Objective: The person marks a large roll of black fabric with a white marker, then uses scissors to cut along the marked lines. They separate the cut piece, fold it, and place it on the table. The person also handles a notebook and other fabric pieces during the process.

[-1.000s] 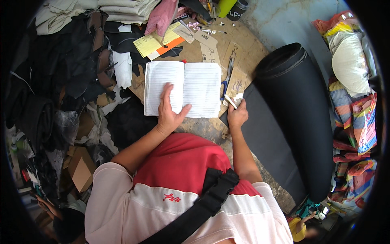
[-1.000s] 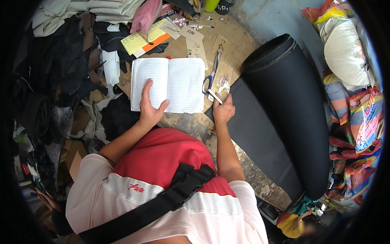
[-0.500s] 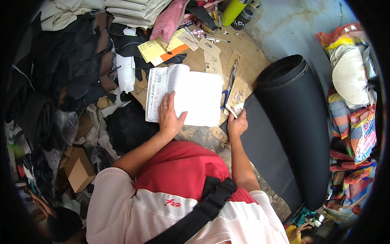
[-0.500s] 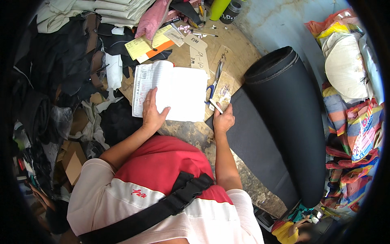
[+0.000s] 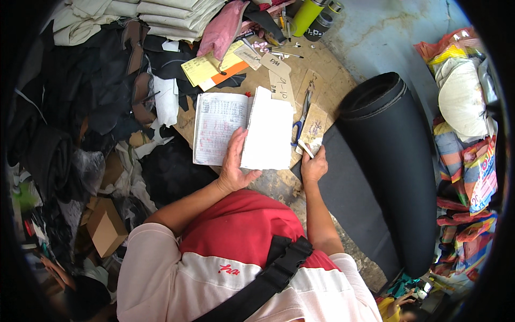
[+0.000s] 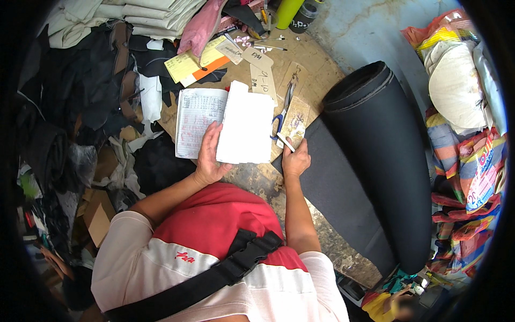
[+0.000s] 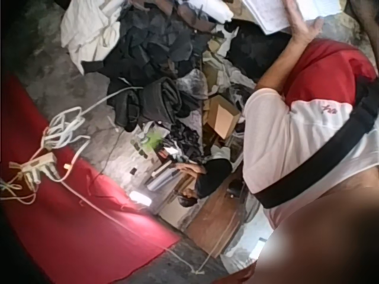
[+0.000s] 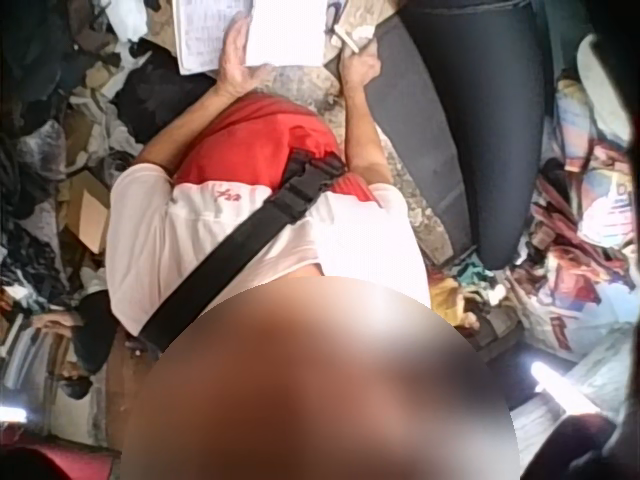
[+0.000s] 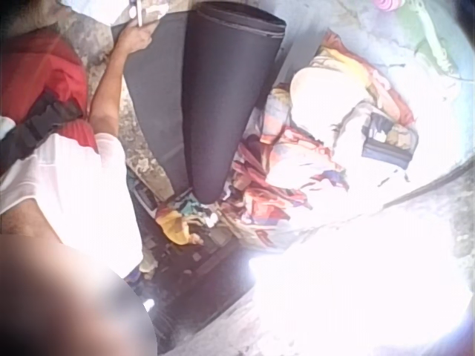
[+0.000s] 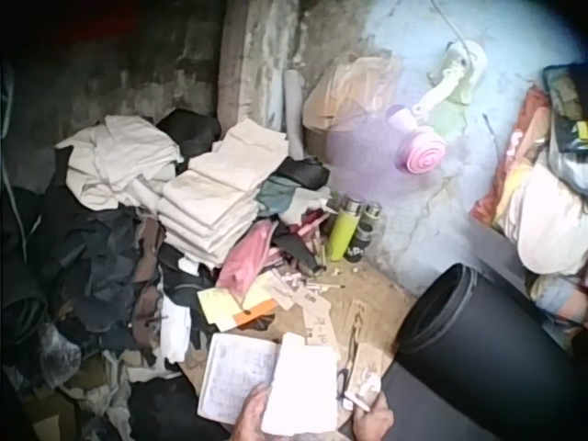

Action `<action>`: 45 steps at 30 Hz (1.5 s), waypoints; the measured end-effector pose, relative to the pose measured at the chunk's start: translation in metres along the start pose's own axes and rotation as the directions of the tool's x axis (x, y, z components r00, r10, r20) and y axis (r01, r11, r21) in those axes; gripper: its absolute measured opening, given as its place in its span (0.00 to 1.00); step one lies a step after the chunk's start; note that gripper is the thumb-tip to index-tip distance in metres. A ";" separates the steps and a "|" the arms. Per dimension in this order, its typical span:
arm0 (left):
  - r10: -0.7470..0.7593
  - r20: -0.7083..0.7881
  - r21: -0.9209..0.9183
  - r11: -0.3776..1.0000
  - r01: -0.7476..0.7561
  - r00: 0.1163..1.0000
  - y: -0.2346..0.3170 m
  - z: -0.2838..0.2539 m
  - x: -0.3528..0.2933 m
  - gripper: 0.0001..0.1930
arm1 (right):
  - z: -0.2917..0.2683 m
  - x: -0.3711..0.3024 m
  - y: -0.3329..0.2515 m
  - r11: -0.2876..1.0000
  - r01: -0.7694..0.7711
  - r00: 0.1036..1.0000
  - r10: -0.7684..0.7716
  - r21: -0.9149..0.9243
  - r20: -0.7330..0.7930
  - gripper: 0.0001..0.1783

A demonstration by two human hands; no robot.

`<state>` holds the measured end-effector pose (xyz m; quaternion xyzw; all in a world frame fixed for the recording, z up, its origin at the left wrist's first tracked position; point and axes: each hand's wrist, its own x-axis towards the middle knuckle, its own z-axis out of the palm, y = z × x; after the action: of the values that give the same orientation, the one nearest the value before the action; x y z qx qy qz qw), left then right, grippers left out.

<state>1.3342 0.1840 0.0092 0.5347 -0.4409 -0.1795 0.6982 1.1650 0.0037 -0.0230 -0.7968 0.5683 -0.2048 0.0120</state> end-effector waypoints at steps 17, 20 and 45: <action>-0.307 0.432 0.781 0.598 -0.180 0.848 -0.022 0.008 -0.012 0.30 | 0.000 0.000 0.000 0.998 0.054 0.997 -0.052 0.028 -0.058 0.28; -0.294 0.417 0.780 0.601 -0.173 0.860 -0.025 0.008 -0.014 0.27 | -0.001 0.000 0.001 0.998 0.045 0.998 -0.043 0.032 -0.047 0.28; -0.248 0.377 0.780 0.604 -0.161 0.893 -0.028 0.010 -0.016 0.22 | 0.001 0.000 0.002 0.999 0.026 0.999 -0.027 -0.021 -0.017 0.30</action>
<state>1.3237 0.1793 -0.0221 0.7426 -0.6088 -0.1003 0.2606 1.1640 0.0028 -0.0248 -0.8026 0.5598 -0.2060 -0.0039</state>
